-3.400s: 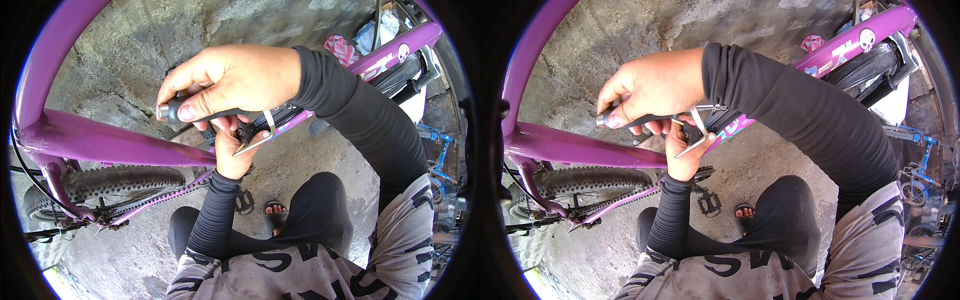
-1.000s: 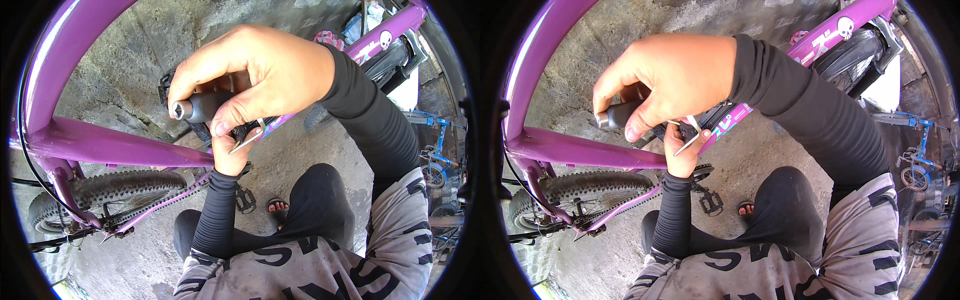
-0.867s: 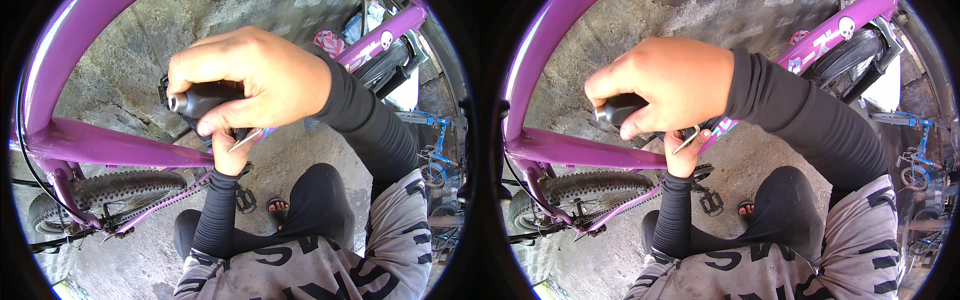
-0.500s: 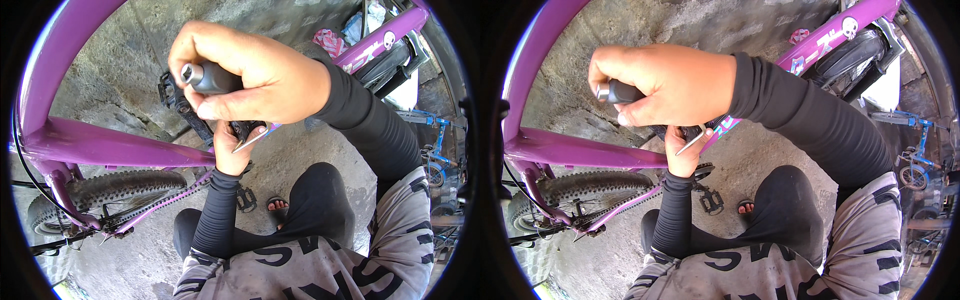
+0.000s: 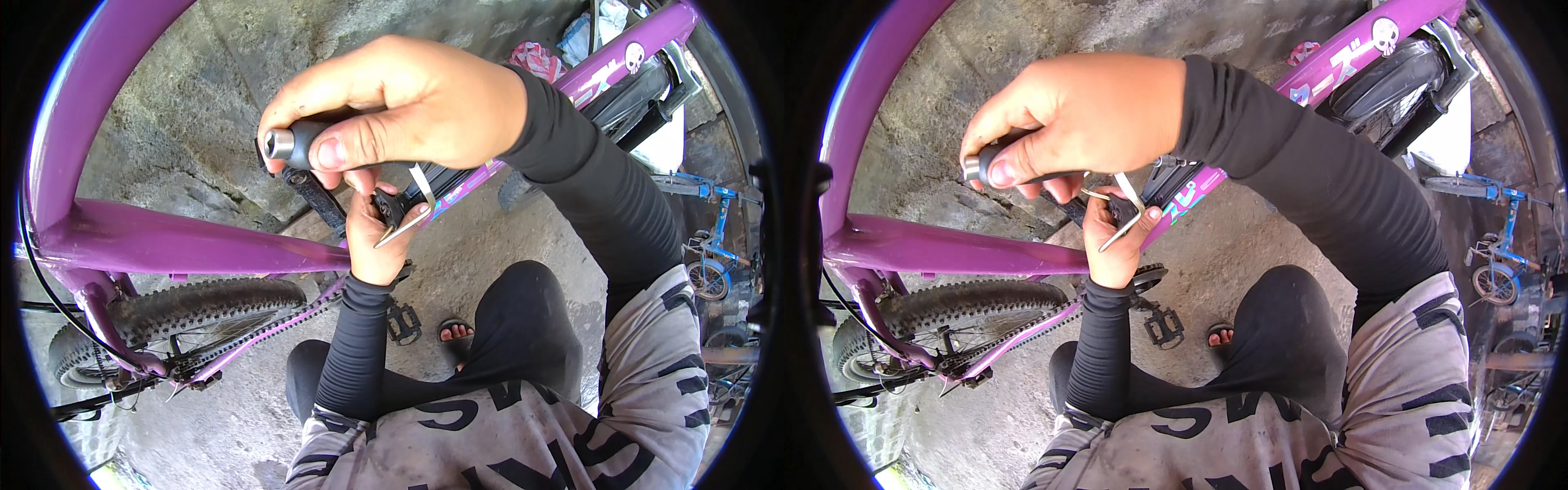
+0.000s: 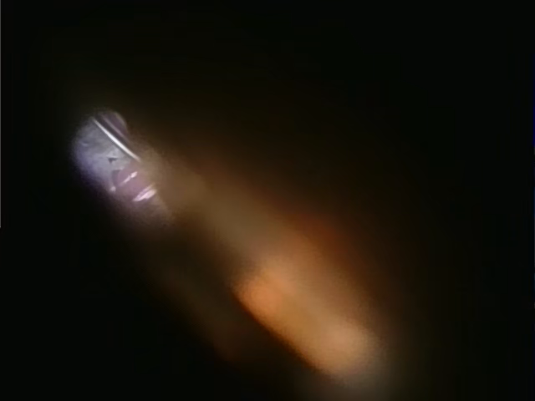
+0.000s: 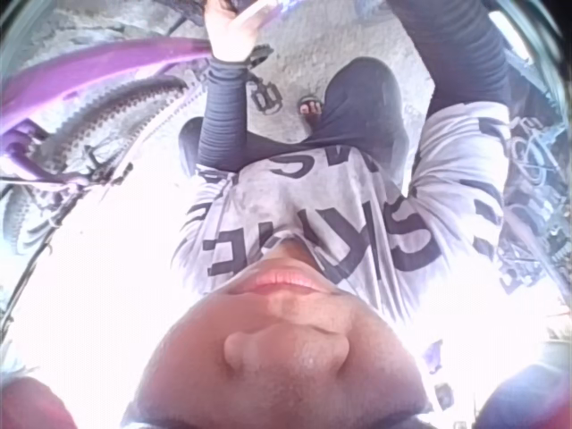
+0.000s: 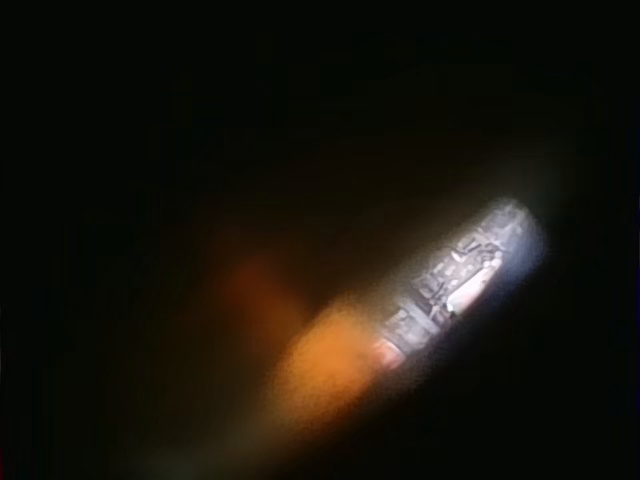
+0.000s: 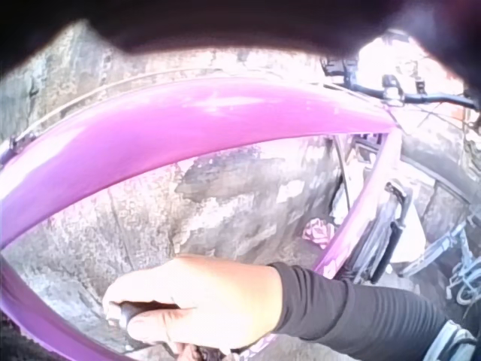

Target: The person kneels beside a purple bicycle and uses a T-handle wrench to tighten a bolt on the frame near the bottom bracket. The person adjusts the tool and applies torque to secure the component.

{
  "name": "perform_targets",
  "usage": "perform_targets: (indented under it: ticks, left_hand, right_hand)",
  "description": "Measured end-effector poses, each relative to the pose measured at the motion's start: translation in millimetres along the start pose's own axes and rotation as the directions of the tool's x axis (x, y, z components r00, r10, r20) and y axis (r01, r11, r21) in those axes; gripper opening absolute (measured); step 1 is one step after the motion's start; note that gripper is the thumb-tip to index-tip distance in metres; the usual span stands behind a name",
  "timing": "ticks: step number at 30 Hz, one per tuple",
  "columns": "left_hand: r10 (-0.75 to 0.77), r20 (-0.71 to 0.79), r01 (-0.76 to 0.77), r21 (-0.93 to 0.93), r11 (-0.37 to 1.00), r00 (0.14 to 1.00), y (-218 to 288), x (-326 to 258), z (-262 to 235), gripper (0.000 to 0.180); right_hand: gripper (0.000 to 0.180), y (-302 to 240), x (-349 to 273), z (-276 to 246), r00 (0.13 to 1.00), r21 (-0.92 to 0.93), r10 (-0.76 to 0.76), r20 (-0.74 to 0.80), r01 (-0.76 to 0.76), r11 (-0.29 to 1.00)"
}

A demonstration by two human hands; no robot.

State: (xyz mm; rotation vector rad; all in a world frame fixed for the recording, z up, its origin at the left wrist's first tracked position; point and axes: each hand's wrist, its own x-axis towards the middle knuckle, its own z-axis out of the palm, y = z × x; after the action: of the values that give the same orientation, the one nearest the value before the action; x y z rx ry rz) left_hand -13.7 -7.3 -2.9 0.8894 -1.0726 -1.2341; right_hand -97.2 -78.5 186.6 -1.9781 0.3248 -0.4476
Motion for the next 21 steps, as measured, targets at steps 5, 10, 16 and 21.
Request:
perform_targets:
  ticks: [5,10,16,21]
  left_hand:
    - [0.144,0.05,-0.144,-0.01,0.99,0.988,2,5,3,0.046]
    - [0.141,0.049,-0.139,-0.04,0.99,0.989,1,6,4,0.043]
    - [0.071,0.014,-0.071,0.039,0.997,0.997,-6,3,-2,0.037]
    - [0.169,0.026,-0.17,0.035,0.985,0.985,12,2,4,0.038]
  right_hand:
    - [0.023,6,-5,5,0.916,-0.559,-0.391,-0.088,0.279,0.781]
    - [0.035,-4,-8,14,0.892,-0.932,-0.447,-0.074,0.097,0.35]
    - [0.021,3,6,-4,0.929,-0.397,-0.325,-0.176,0.235,0.887]
    - [0.025,-10,5,-4,0.996,0.282,0.013,0.093,-0.039,0.958]
